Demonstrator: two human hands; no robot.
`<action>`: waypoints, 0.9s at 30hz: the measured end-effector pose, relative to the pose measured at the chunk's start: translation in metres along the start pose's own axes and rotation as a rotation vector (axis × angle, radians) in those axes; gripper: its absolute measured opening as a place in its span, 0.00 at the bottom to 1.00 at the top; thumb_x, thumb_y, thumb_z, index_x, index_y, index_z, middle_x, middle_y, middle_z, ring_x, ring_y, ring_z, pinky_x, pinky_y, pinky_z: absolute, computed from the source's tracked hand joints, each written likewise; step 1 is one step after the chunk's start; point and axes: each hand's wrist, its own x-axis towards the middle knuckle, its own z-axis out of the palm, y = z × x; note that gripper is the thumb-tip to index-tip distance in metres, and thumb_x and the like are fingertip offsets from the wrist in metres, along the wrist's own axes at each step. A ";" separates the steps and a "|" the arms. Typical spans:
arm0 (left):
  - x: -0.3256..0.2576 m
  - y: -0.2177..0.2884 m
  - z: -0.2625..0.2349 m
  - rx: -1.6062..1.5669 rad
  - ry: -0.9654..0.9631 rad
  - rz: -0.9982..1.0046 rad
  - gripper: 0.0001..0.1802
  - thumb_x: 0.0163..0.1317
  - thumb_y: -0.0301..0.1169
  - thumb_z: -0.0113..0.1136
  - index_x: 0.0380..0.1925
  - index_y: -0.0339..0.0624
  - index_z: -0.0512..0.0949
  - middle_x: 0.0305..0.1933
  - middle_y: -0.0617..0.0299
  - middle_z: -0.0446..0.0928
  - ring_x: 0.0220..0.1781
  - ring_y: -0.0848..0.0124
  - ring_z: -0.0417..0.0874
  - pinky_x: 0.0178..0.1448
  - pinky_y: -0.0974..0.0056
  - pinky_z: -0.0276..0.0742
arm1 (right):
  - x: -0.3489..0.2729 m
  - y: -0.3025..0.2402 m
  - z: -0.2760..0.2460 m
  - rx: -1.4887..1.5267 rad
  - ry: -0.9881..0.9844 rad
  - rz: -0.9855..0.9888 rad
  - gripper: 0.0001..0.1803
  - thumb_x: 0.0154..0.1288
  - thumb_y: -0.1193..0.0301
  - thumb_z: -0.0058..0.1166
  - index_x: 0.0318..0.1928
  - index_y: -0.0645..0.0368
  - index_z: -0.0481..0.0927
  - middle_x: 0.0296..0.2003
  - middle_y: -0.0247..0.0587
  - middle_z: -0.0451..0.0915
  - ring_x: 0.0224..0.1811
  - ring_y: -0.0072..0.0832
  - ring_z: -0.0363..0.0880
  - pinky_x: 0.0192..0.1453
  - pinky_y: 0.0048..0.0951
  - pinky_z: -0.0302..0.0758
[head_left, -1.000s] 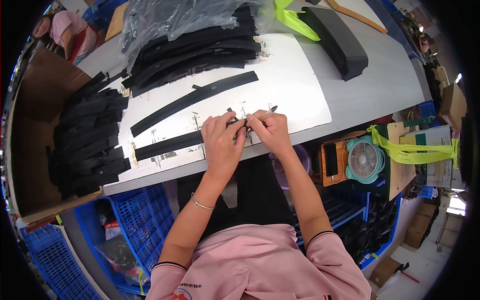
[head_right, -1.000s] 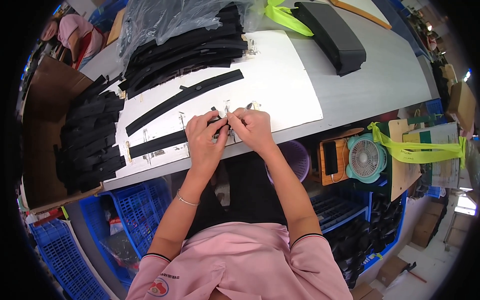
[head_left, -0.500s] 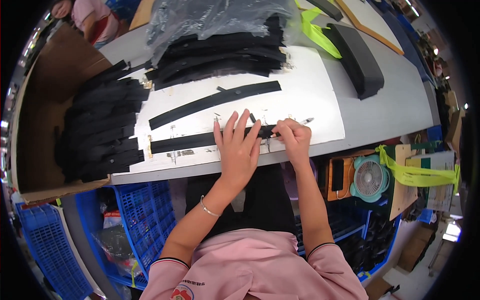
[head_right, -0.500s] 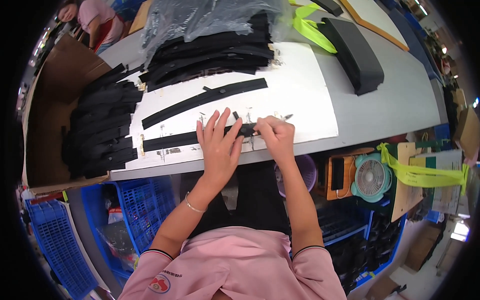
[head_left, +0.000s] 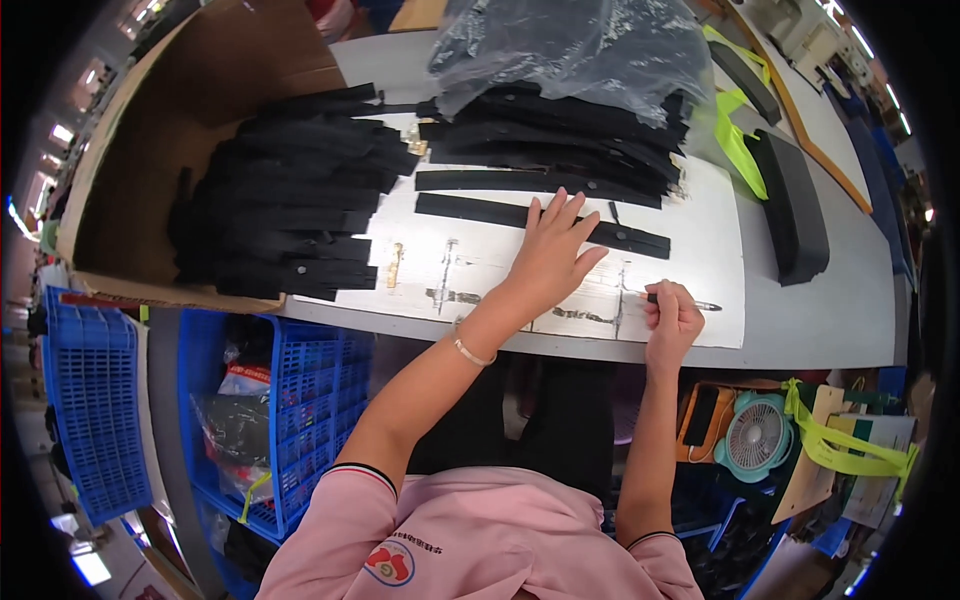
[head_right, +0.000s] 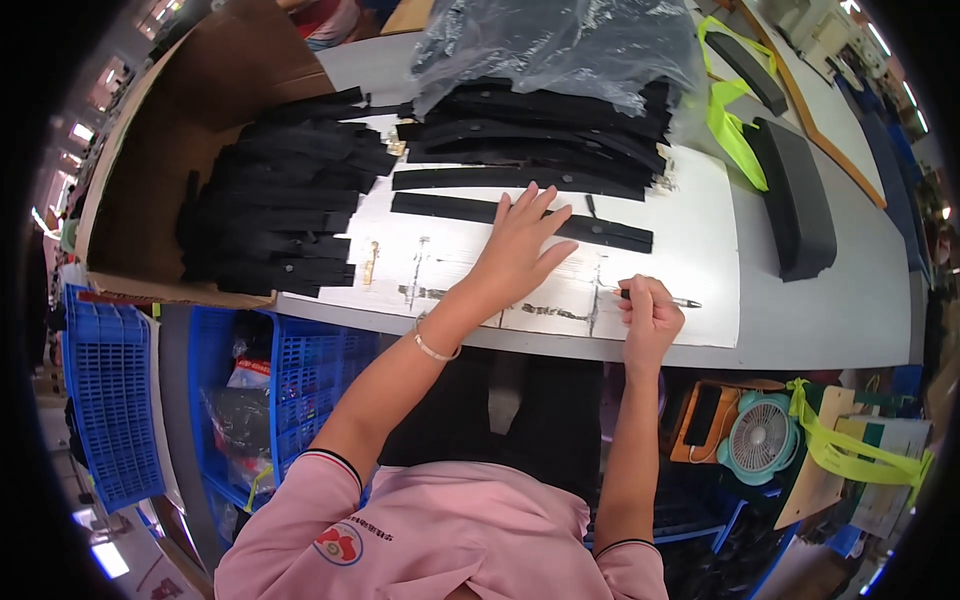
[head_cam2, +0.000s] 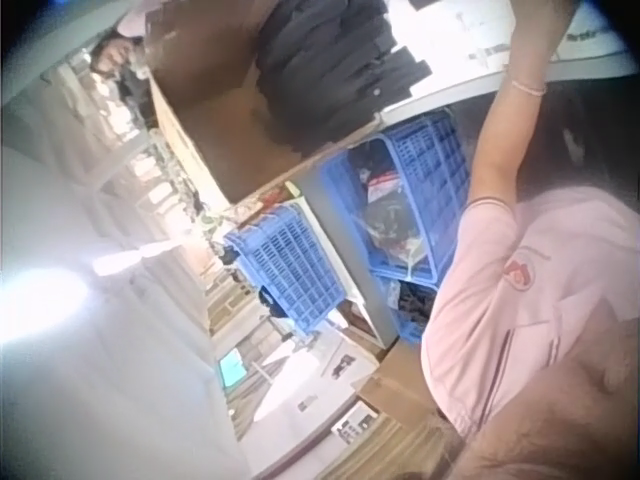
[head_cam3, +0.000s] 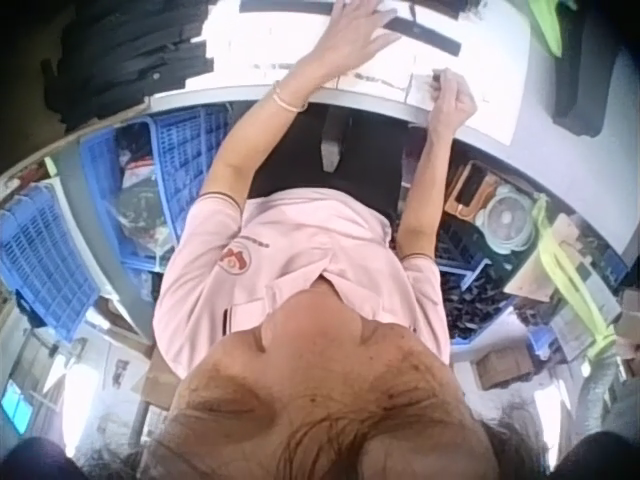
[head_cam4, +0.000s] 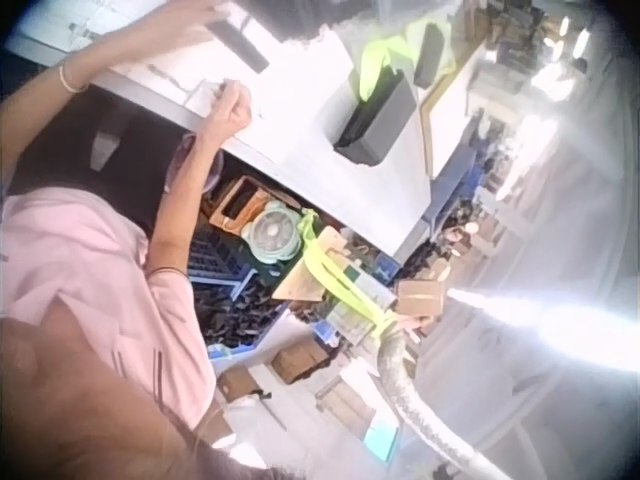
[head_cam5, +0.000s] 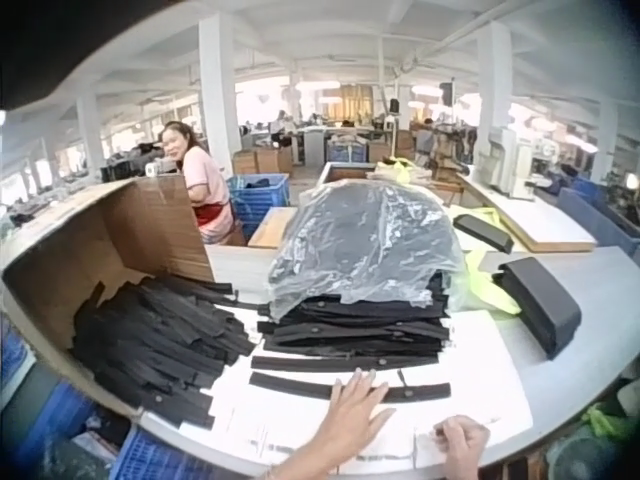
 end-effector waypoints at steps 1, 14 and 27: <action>-0.010 0.002 -0.012 0.005 0.022 0.019 0.25 0.73 0.39 0.60 0.65 0.39 0.77 0.75 0.44 0.68 0.82 0.45 0.58 0.83 0.35 0.40 | 0.000 0.001 -0.001 -0.004 0.021 0.006 0.14 0.77 0.67 0.58 0.37 0.64 0.88 0.28 0.35 0.85 0.24 0.12 0.73 0.27 0.15 0.66; -0.185 -0.101 -0.172 0.589 0.280 -0.363 0.20 0.65 0.22 0.61 0.57 0.43 0.84 0.68 0.54 0.78 0.78 0.49 0.67 0.84 0.36 0.42 | 0.002 -0.004 0.003 -0.032 -0.010 0.006 0.13 0.78 0.67 0.57 0.41 0.64 0.88 0.28 0.33 0.84 0.23 0.11 0.71 0.27 0.15 0.66; -0.083 0.001 -0.027 0.257 0.009 -0.056 0.18 0.74 0.32 0.57 0.61 0.47 0.82 0.72 0.55 0.74 0.80 0.54 0.66 0.85 0.43 0.43 | 0.000 -0.010 0.009 -0.059 -0.047 -0.042 0.12 0.79 0.71 0.54 0.57 0.60 0.84 0.36 0.36 0.85 0.29 0.14 0.77 0.31 0.17 0.73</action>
